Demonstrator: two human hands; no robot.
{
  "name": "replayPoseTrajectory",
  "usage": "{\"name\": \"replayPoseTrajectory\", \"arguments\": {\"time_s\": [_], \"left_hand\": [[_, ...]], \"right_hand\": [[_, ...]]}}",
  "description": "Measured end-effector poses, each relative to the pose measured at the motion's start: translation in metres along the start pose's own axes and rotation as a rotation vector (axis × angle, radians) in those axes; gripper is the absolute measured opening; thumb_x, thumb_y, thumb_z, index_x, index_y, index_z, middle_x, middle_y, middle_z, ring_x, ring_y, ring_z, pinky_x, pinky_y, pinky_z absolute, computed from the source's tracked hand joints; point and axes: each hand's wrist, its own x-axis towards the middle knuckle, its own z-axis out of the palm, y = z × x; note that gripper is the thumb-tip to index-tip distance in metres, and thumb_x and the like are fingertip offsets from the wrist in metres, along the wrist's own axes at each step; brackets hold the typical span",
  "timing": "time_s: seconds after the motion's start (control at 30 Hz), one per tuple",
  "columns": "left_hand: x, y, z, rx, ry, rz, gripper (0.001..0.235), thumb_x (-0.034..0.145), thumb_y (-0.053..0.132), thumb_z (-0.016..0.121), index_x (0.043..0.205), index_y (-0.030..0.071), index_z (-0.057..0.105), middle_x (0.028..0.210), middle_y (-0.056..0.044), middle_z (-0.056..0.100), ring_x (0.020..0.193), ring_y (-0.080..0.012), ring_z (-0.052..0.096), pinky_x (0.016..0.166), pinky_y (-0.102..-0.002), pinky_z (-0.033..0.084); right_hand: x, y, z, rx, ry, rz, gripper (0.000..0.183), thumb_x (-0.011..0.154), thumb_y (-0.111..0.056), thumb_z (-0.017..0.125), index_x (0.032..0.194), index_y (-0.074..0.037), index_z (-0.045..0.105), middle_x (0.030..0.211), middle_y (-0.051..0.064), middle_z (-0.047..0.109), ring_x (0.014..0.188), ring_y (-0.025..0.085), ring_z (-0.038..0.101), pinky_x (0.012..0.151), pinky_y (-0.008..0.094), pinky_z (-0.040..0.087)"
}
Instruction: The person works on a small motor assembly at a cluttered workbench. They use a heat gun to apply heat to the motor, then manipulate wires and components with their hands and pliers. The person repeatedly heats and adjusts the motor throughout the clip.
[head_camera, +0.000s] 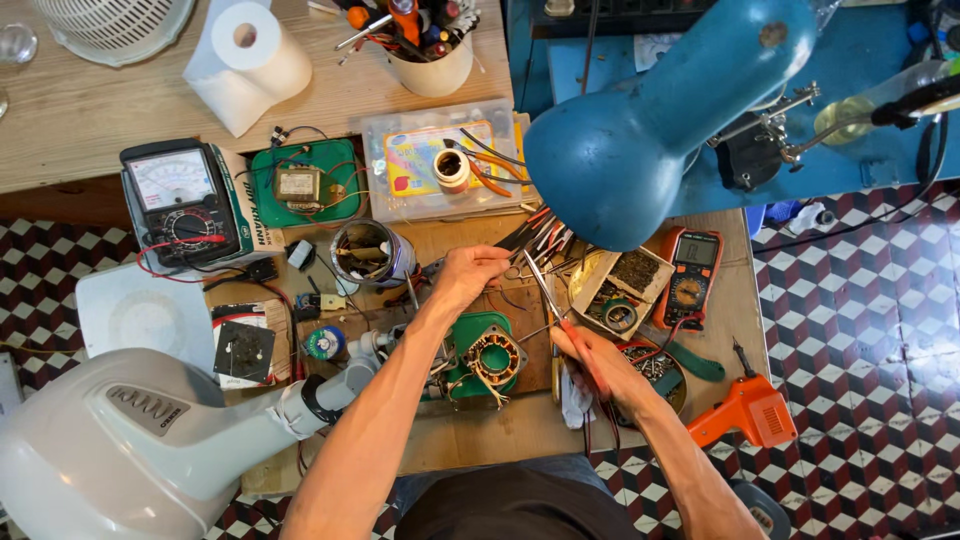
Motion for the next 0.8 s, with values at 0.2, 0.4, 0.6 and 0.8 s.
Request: {"name": "replayPoseTrajectory", "arguments": {"time_s": [0.2,0.4,0.6,0.8], "left_hand": [[-0.001,-0.002,0.005,-0.081,0.079,0.077,0.026,0.088,0.007,0.075,0.113,0.000,0.076,0.089,-0.005,0.075,0.075,-0.0113,0.064,0.068,-0.024,0.053],[-0.009,0.007,0.014,-0.092,0.136,0.107,0.022,0.092,0.011,0.074,0.111,0.000,0.073,0.091,-0.007,0.076,0.077,-0.0111,0.067,0.070,-0.023,0.053],[-0.019,0.011,0.023,-0.187,0.157,0.105,0.031,0.092,0.011,0.071,0.120,-0.001,0.066,0.104,-0.012,0.078,0.088,-0.0149,0.073,0.079,-0.025,0.058],[-0.026,0.005,0.033,-0.349,0.178,0.123,0.033,0.096,0.015,0.068,0.123,-0.003,0.062,0.108,-0.015,0.076,0.094,-0.0162,0.073,0.088,-0.027,0.060]], "right_hand": [[0.001,-0.031,-0.001,0.053,-0.104,-0.012,0.052,0.089,-0.061,0.061,0.092,-0.009,0.062,0.062,0.001,0.053,0.048,0.012,0.050,0.044,0.029,0.039],[0.009,-0.026,0.005,0.135,-0.083,-0.042,0.046,0.087,-0.055,0.068,0.086,-0.009,0.060,0.062,0.002,0.055,0.048,0.012,0.052,0.042,0.028,0.039],[0.012,-0.021,0.010,0.193,-0.083,-0.087,0.043,0.087,-0.052,0.071,0.086,-0.010,0.060,0.060,0.002,0.054,0.045,0.010,0.050,0.040,0.026,0.038],[0.010,-0.017,0.015,0.220,-0.060,-0.059,0.043,0.086,-0.052,0.071,0.086,-0.010,0.059,0.059,0.003,0.055,0.044,0.010,0.051,0.039,0.025,0.039]]}}
